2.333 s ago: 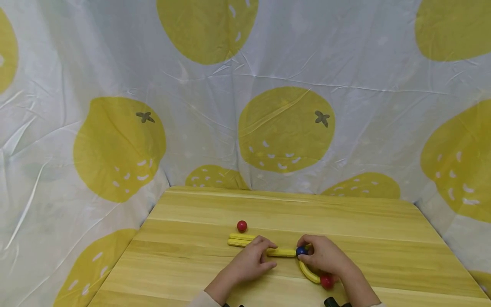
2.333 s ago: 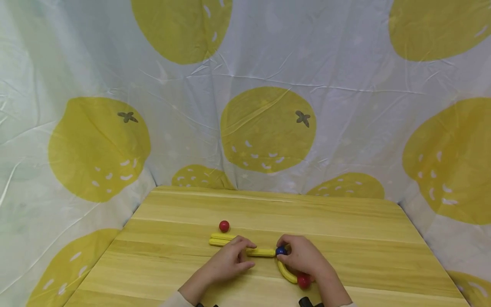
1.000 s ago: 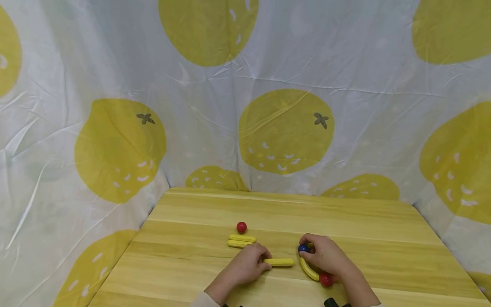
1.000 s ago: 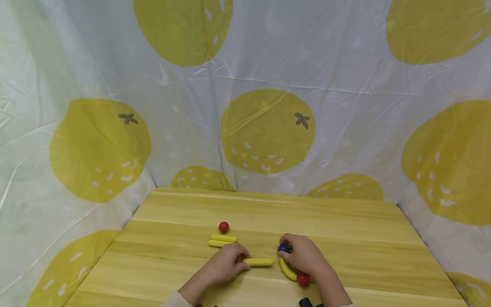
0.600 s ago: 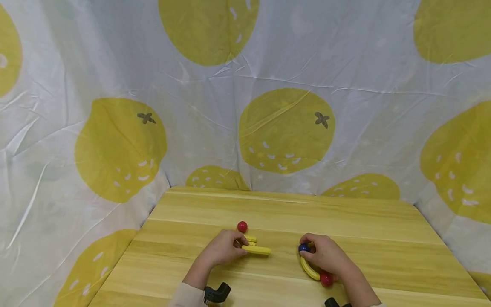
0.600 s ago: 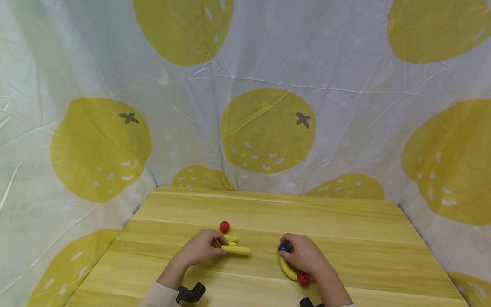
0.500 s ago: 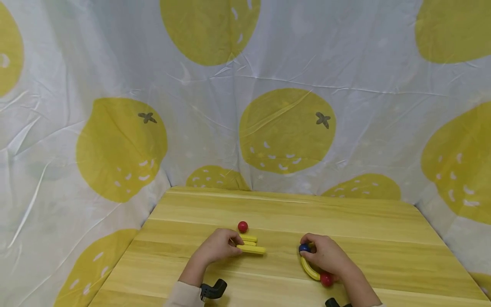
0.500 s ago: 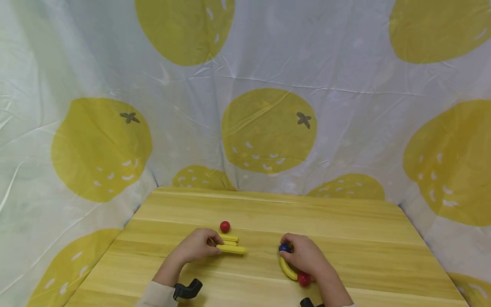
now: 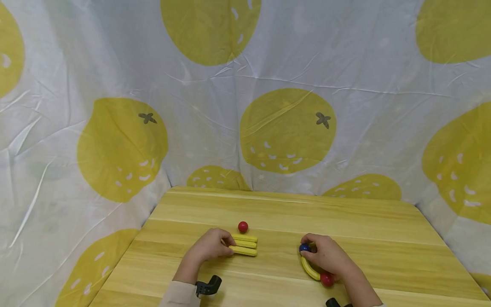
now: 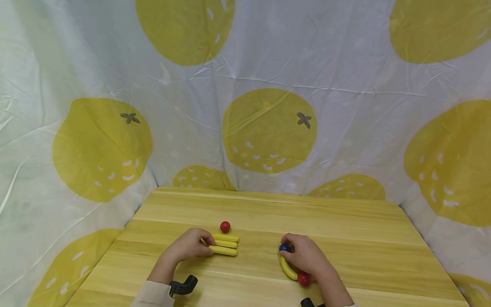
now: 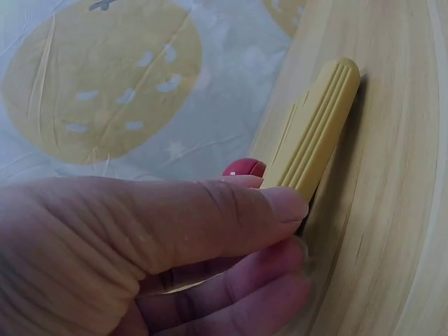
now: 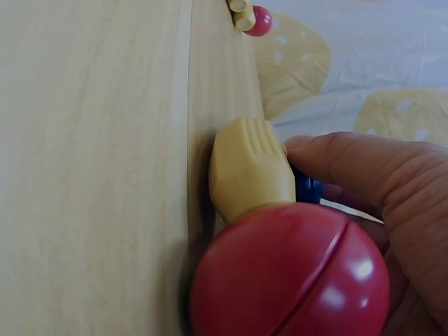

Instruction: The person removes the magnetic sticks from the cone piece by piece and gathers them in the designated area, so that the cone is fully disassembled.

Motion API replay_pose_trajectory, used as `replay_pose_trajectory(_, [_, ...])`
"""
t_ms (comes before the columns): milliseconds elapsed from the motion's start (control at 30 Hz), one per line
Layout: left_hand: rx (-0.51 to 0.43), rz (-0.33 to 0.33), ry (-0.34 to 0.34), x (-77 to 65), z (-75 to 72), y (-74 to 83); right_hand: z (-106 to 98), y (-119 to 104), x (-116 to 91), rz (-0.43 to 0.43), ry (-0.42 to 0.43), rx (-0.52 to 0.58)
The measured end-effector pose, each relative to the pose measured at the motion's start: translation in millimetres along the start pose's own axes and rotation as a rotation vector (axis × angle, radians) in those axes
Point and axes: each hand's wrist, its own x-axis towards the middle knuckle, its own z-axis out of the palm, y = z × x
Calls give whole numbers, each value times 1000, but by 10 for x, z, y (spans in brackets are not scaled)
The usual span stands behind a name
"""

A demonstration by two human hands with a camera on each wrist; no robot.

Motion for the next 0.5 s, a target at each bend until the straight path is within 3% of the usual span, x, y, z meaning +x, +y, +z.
replay_pose_trajectory(167, [0,-4,4,-9,-21,-14,-10,-6,-2,37,39,15])
replay_pose_trajectory(400, [20,2,16,0,-18,-16,-86,64,-18,28,245,-123])
replay_pose_trajectory(500, [31,8,16,5,-10,-22,-107,123,-21,31,231,-167])
